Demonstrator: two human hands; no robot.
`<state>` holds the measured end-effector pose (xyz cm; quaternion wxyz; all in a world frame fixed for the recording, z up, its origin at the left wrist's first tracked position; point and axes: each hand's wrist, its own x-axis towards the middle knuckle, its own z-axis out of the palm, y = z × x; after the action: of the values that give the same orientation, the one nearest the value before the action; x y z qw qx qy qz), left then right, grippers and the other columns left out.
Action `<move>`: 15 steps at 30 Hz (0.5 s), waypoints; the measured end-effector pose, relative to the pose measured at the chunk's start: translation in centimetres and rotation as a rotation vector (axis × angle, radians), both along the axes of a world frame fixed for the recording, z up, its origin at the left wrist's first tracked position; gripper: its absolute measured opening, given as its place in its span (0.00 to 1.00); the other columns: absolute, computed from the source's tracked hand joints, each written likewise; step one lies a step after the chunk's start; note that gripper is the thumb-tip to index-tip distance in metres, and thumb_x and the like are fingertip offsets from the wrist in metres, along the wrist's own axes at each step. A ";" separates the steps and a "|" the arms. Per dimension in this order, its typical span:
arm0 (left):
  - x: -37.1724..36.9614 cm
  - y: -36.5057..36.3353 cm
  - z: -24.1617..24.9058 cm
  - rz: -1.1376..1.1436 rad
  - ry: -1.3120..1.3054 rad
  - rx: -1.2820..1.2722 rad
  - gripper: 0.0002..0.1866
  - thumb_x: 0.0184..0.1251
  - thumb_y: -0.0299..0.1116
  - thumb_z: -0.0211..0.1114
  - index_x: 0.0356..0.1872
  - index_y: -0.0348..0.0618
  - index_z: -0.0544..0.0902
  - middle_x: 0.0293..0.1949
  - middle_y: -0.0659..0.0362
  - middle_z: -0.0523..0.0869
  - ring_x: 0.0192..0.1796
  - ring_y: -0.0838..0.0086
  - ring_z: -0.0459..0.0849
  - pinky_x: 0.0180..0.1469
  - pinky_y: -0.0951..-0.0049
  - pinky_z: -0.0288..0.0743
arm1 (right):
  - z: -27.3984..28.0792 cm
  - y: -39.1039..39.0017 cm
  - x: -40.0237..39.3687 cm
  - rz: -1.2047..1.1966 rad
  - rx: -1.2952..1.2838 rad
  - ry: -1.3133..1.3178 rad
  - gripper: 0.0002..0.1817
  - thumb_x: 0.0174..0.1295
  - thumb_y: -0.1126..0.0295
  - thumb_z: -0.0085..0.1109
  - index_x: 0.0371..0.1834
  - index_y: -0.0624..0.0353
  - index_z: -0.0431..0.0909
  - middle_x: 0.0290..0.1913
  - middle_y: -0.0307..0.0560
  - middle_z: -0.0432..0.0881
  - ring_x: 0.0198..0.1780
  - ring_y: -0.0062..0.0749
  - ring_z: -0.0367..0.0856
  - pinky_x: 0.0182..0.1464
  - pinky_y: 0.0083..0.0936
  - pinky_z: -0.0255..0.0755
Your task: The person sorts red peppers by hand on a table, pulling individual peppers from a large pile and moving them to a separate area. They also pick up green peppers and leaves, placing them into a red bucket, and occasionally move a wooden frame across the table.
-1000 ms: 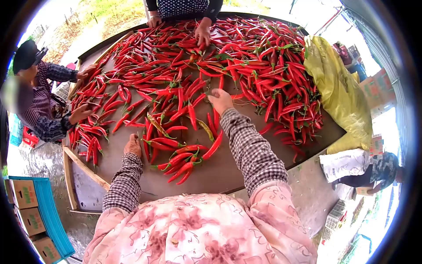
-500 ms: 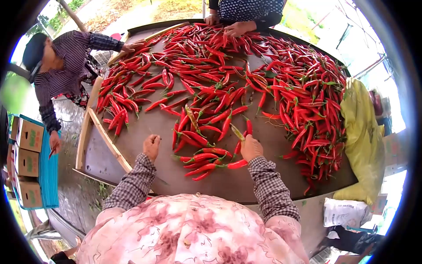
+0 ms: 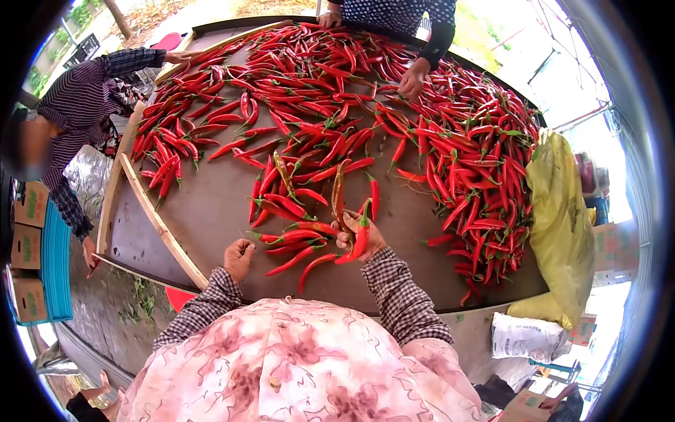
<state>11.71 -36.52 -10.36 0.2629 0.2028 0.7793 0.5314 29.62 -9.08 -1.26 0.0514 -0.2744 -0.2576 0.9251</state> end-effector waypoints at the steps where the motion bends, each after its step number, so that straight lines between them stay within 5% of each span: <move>1: -0.1 0.0 -0.3 -0.013 0.035 -0.030 0.08 0.63 0.33 0.62 0.33 0.37 0.80 0.23 0.61 0.79 0.26 0.79 0.74 0.32 0.76 0.71 | 0.1 0.0 -0.3 0.024 -0.031 0.019 0.10 0.68 0.66 0.49 0.46 0.58 0.74 0.33 0.43 0.79 0.21 0.21 0.72 0.22 0.21 0.68; 6: 0.1 -0.1 -0.1 -0.032 0.072 -0.095 0.09 0.61 0.35 0.63 0.33 0.39 0.80 0.24 0.54 0.80 0.27 0.73 0.77 0.34 0.72 0.73 | 0.3 -0.3 -0.9 0.089 -0.072 0.072 0.11 0.68 0.65 0.49 0.48 0.57 0.74 0.33 0.43 0.79 0.20 0.18 0.71 0.19 0.16 0.65; 15: 1.2 3.9 4.6 -0.089 -0.314 0.187 0.06 0.60 0.29 0.66 0.34 0.38 0.81 0.22 0.70 0.73 0.25 0.88 0.66 0.26 0.84 0.61 | 0.9 -2.3 -2.2 0.115 0.044 -0.003 0.11 0.63 0.72 0.57 0.48 0.58 0.77 0.31 0.43 0.81 0.22 0.18 0.74 0.19 0.15 0.66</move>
<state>12.93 -32.62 -5.72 0.3845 0.1753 0.6661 0.6146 27.40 -11.36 -0.35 0.0038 -0.2595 -0.2934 0.9201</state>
